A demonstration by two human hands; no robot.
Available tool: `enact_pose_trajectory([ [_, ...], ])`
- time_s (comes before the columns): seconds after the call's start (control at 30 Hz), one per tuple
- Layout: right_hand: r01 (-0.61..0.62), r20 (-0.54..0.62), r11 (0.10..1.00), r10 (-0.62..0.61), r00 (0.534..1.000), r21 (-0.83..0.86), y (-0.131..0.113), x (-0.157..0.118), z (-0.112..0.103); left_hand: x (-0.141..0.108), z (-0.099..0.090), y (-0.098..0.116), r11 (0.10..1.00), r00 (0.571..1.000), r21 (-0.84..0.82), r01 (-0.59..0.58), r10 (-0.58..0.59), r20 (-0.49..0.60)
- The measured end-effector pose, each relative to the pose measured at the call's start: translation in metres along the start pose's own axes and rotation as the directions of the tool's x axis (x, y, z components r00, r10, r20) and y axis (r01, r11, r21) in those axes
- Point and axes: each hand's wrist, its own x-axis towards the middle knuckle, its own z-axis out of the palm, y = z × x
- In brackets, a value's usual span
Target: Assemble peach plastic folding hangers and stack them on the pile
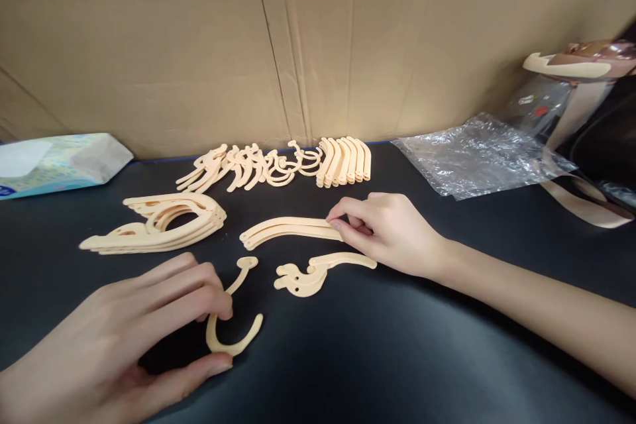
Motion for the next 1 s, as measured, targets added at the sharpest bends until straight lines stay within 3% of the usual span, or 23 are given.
enact_pose_trajectory([
  [0.27,0.002,-0.003,1.000,-0.002,1.000,-0.019,-0.0002,0.0018,0.0005,-0.0026,0.0041,-0.0018,0.988,0.995,-0.152,-0.027,0.041,0.087],
  [0.47,0.064,-0.038,0.998,-0.065,0.997,-0.025,-0.0008,0.0017,0.0013,-0.0041,0.0034,-0.0004,0.994,0.984,-0.098,-0.040,0.056,0.171],
  [0.67,0.086,-0.040,0.996,-0.087,0.995,-0.031,-0.0018,0.0020,0.0009,-0.0046,0.0057,-0.0036,0.995,0.987,-0.064,-0.079,0.087,0.138],
  [0.83,0.093,-0.042,0.995,-0.094,0.995,-0.033,-0.0016,0.0015,0.0010,-0.0050,0.0102,-0.0006,0.989,0.989,-0.041,-0.139,0.140,0.037],
  [1.0,0.088,-0.041,0.995,-0.090,0.995,-0.038,-0.0011,0.0024,0.0027,-0.0104,0.0088,0.0000,0.988,0.991,-0.089,-0.127,0.131,0.033],
])
